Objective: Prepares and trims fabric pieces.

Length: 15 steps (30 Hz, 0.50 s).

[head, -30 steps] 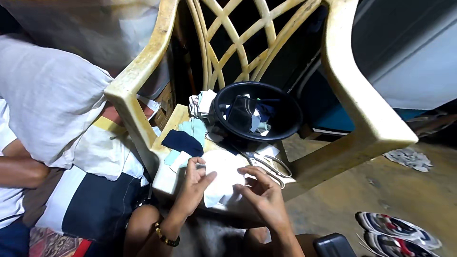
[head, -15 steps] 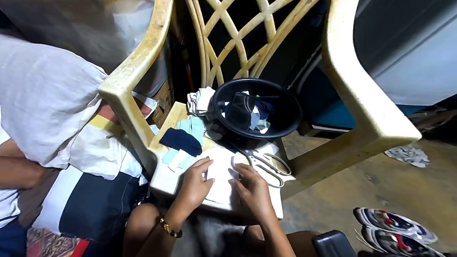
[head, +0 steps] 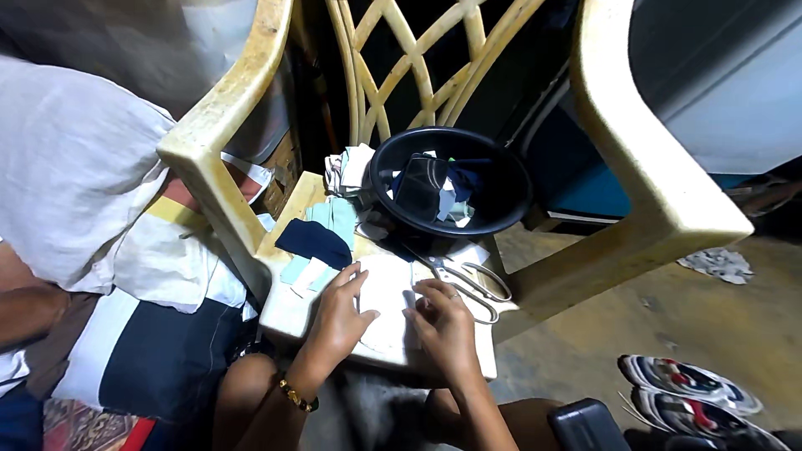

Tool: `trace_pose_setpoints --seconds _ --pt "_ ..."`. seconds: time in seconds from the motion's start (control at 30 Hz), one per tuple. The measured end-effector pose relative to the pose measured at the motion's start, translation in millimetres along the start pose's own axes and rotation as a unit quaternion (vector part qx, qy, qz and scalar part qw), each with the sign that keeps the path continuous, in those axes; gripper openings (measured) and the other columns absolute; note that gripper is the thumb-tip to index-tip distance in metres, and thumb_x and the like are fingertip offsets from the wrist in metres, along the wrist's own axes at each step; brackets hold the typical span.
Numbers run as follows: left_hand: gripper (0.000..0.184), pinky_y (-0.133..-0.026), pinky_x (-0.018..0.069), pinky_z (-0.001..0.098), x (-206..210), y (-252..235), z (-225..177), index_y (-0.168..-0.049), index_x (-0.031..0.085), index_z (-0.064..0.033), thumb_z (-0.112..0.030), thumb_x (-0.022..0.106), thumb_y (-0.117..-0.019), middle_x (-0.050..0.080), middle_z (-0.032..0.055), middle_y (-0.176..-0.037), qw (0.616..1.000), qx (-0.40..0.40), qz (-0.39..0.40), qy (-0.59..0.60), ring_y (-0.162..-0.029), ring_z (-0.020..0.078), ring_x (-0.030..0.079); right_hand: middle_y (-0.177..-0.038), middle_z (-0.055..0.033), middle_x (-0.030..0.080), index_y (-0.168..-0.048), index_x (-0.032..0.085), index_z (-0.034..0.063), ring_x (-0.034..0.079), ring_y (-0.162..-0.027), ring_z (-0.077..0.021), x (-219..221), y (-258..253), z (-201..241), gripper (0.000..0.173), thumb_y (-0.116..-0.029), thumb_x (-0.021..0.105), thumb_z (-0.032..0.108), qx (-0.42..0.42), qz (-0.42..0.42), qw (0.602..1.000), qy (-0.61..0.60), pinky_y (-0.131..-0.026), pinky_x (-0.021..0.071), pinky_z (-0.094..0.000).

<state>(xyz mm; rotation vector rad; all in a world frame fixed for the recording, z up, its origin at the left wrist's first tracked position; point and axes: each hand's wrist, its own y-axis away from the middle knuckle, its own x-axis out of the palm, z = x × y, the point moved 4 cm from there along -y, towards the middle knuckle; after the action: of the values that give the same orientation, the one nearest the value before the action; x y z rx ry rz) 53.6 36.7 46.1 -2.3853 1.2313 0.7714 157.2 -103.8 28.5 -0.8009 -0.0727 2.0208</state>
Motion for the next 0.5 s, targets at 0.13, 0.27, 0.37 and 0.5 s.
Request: trace_pose_setpoints --seconds 0.13,0.27,0.37,0.5 --pt "0.067 -0.096 0.0532 0.0361 0.1 0.6 3.6 -0.139 0.062 -0.0006 -0.008 0.086 -0.0761 0.045 0.0234 -0.154 0.998 0.035 -0.048 -0.026 -0.119 0.0281 0.062 -0.116 -0.0259 0.064 -0.109 0.072 -0.0078 0.063 -0.073 -0.0152 0.1 0.2 -2.1 0.031 -0.078 0.075 -0.007 -0.004 -0.002 1.0 -0.007 -0.066 0.0544 -0.0262" --pt "0.046 -0.083 0.0534 0.035 -4.3 4.5 1.8 -0.128 0.069 -0.0006 -0.009 0.079 -0.0838 0.057 0.0193 -0.145 0.997 0.053 -0.028 -0.056 -0.104 0.0252 0.065 -0.115 -0.0261 0.065 -0.11 0.072 -0.0078 0.064 -0.074 -0.0152 -0.7 -0.8 -3.1 0.031 -0.0784 0.075 -0.007 -0.005 -0.007 1.0 -0.011 -0.066 0.055 -0.0256" --pt "0.043 -0.083 0.0533 0.0337 -5.2 6.7 3.3 -0.128 0.07 -0.0002 -0.009 0.078 -0.0866 0.06 0.0178 -0.14 0.997 0.046 0.005 -0.065 -0.104 0.0246 0.065 -0.116 -0.026 0.064 -0.11 0.072 -0.0078 0.064 -0.074 -0.0136 -1.4 -0.3 -4.0 0.031 -0.0785 0.074 -0.007 -0.003 -0.009 1.0 -0.018 -0.066 0.0547 -0.0239" --pt "0.04 -0.088 0.0533 0.0355 -4.1 6.7 4.6 -0.126 0.07 0.0012 -0.008 0.076 -0.0878 0.062 0.0185 -0.138 0.996 0.055 0.008 -0.071 -0.111 0.0286 0.064 -0.115 -0.0266 0.064 -0.108 0.073 -0.008 0.062 -0.073 -0.0147 -0.6 0.0 -1.8 0.03 -0.0782 0.075 -0.007 -0.019 -0.016 1.0 0.008 -0.066 0.0531 -0.0249"
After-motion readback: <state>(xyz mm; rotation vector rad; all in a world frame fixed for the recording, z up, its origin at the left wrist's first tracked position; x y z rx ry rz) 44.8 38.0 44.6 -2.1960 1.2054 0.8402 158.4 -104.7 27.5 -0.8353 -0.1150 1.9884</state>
